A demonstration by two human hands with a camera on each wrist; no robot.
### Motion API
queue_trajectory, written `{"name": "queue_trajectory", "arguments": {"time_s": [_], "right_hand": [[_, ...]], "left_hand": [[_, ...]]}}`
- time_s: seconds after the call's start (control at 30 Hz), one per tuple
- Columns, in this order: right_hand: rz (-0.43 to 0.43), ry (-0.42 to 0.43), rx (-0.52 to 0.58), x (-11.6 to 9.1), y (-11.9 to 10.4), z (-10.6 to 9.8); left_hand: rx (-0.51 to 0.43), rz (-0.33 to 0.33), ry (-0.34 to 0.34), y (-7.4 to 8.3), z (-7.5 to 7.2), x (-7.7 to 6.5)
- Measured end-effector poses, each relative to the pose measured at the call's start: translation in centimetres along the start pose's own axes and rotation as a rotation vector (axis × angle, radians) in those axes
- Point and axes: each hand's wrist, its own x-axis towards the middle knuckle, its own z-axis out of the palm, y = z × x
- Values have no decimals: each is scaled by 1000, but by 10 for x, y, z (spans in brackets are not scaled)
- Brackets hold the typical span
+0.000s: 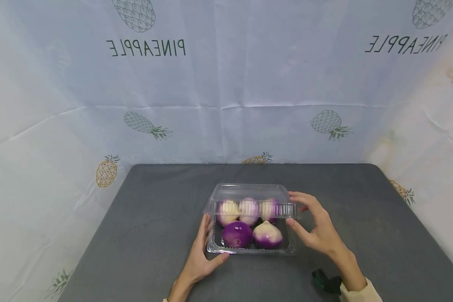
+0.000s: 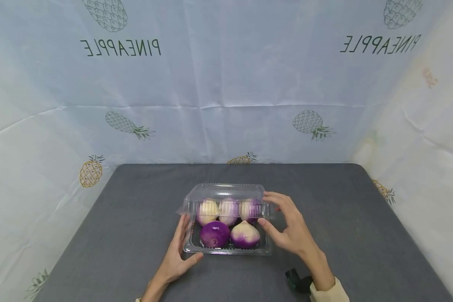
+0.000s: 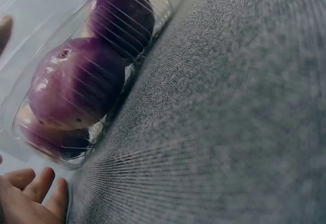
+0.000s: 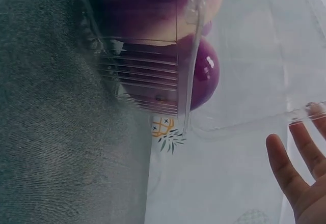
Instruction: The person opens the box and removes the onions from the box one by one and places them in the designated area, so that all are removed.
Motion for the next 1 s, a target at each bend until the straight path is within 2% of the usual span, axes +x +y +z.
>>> {"name": "queue_trajectory", "arguments": {"time_s": [0.13, 0.43, 0.67, 0.93, 1.0], "right_hand": [[-9, 23, 17, 5, 3, 0], [-19, 60, -15, 24, 10, -2], [16, 45, -45, 35, 13, -2], [7, 41, -226, 43, 20, -4], [-1, 47, -242, 45, 22, -3]], "left_hand": [[64, -45, 4, 6, 1, 1], [105, -41, 6, 8, 3, 2], [120, -32, 10, 8, 3, 2], [121, 12, 13, 5, 4, 2], [119, 12, 9, 5, 4, 3]]}}
